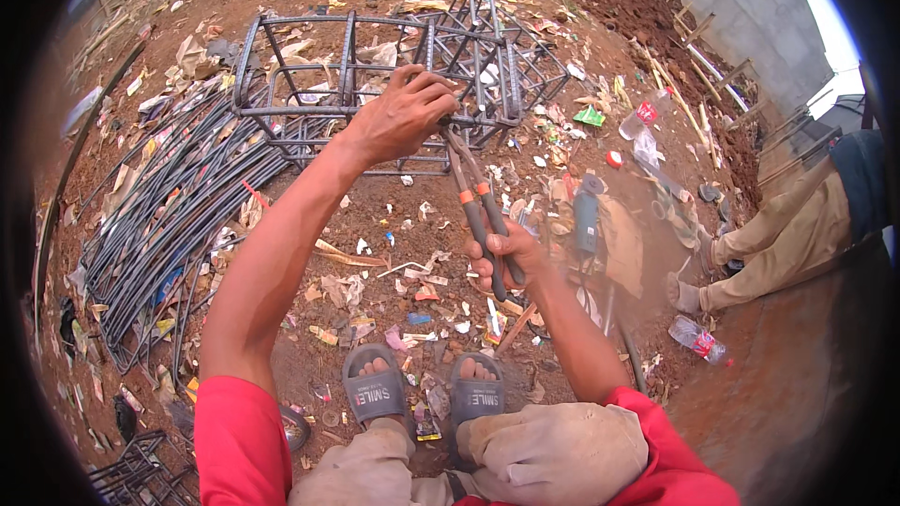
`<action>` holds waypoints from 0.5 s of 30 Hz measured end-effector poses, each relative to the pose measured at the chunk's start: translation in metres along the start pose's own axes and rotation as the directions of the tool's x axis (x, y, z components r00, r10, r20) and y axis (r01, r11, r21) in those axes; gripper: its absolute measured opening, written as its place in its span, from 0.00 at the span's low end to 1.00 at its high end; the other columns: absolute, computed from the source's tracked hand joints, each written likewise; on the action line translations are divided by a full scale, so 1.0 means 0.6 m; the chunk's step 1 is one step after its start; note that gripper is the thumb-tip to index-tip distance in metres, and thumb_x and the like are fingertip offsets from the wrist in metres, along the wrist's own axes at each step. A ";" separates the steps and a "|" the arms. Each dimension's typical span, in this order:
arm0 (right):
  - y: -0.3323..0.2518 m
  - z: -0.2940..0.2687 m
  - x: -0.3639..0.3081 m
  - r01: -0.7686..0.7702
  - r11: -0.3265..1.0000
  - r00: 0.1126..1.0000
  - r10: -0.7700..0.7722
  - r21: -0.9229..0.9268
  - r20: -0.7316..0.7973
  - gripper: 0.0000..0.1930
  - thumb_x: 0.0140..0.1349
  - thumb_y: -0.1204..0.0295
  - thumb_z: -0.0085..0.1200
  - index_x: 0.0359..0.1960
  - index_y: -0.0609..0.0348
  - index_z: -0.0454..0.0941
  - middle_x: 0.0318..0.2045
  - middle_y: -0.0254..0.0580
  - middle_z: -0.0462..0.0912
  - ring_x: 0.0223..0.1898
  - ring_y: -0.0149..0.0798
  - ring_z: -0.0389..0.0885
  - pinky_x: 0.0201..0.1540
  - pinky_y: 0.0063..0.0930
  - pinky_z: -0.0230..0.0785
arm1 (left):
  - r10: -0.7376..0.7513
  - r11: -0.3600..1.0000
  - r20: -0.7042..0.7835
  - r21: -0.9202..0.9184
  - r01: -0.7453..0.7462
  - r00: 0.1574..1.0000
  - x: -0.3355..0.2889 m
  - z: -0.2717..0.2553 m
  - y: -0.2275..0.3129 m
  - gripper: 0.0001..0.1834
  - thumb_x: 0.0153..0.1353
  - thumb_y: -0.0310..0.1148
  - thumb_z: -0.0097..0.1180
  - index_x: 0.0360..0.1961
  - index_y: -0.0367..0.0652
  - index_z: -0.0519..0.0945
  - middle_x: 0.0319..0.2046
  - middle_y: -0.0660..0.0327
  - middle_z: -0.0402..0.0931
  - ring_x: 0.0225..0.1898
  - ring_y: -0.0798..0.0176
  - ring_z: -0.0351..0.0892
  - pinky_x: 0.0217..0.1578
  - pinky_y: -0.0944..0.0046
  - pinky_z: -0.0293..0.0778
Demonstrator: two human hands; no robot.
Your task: The person assembles a rebar cage by hand, using wire and pliers to secure metal rods together. They move a small metal cage into position and twist wire around the joints to secure the structure.
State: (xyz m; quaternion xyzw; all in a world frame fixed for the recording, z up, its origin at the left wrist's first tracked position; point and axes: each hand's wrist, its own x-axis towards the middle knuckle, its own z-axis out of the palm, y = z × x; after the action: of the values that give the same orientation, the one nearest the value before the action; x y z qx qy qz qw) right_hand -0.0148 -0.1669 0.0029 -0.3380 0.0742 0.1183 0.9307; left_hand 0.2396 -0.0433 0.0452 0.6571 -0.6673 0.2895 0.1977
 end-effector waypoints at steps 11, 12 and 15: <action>0.039 0.085 -0.029 -0.432 -0.340 0.591 -0.807 -0.835 0.023 0.27 0.57 0.63 0.55 0.52 0.71 0.67 0.39 0.65 0.75 0.45 0.62 0.76 0.48 0.50 0.68 | 0.031 0.997 -0.031 -0.066 -0.033 0.999 0.001 0.014 -0.013 0.13 0.51 0.24 0.60 0.40 0.38 0.79 0.45 0.57 0.77 0.59 0.52 0.69 0.57 0.56 0.71; 0.043 0.083 -0.031 -0.463 -0.401 0.589 -0.806 -0.791 0.064 0.25 0.59 0.63 0.54 0.52 0.72 0.68 0.40 0.66 0.75 0.44 0.62 0.76 0.48 0.51 0.68 | 0.045 0.996 -0.036 -0.070 -0.048 0.998 0.002 0.015 -0.013 0.13 0.51 0.24 0.60 0.40 0.37 0.79 0.44 0.57 0.78 0.59 0.52 0.70 0.57 0.57 0.72; 0.027 0.093 -0.034 -0.434 -0.271 0.672 -0.733 -0.859 -0.108 0.25 0.65 0.60 0.49 0.53 0.72 0.68 0.40 0.64 0.75 0.41 0.58 0.77 0.43 0.48 0.69 | 0.061 0.994 -0.038 -0.093 -0.064 0.997 0.001 0.016 -0.016 0.12 0.51 0.23 0.60 0.39 0.37 0.80 0.43 0.58 0.78 0.57 0.51 0.71 0.56 0.58 0.73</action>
State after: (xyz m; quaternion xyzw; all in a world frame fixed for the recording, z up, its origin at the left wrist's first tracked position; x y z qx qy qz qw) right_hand -0.0355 -0.1220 0.0399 -0.9436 0.2369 -0.1584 0.1684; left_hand 0.2499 -0.0495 0.0398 0.6207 -0.6968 0.2754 0.2310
